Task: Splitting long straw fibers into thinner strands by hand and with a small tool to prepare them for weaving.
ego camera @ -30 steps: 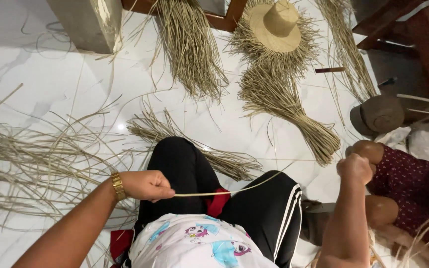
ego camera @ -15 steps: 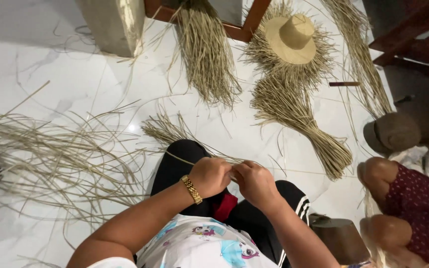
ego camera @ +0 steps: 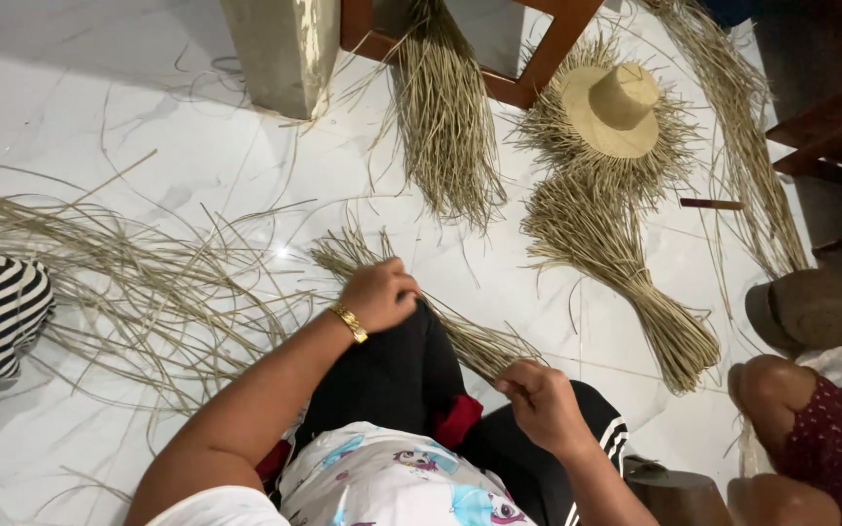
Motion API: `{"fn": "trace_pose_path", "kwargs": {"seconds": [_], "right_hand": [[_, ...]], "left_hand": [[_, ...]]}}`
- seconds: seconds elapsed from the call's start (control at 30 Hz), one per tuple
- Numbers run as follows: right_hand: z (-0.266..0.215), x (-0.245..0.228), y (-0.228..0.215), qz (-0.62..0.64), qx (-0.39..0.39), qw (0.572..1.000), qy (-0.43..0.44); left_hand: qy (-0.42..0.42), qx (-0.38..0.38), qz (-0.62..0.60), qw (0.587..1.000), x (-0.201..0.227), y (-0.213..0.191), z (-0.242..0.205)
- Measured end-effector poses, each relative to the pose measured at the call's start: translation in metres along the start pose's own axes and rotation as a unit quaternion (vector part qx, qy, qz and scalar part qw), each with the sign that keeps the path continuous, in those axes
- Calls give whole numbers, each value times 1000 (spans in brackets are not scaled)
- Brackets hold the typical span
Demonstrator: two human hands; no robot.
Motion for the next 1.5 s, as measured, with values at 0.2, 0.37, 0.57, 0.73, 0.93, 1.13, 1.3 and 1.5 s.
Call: {"fn": "trace_pose_path", "kwargs": {"seconds": [0.2,0.37,0.57,0.73,0.93,1.13,1.3,1.5], "right_hand": [[-23,26,-36,70,-20,997,34],[-41,53,-73,145,-37,986,70],[-31,32,-119,91,234,940,233],[32,45,-44,161,201,963,78],[55,40,-7,142,171,974,45],[56,130,-42,-142,195,960,140],[27,233,-122,-286,197,904,248],[9,289,-181,-424,135,775,448]], "left_hand": [[-182,-72,34,980,-102,4,-23],[-300,-93,128,941,-202,-3,-41],[-438,2,-61,897,-205,-36,-29],[-229,-43,-297,926,27,-24,28],[-224,-3,-556,800,127,-12,48],[-342,86,-567,744,89,-5,48],[-386,224,-587,676,-9,-29,28],[-446,354,-539,621,-53,-61,-9]]}}
Point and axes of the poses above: each hand's wrist, its own z-axis towards the middle knuckle, its own y-axis out of the palm, x = y × z, the point moved 2 cm from there along z, towards the middle knuckle, and after that the axes turned 14 degrees about z, right-handed, at the moved point
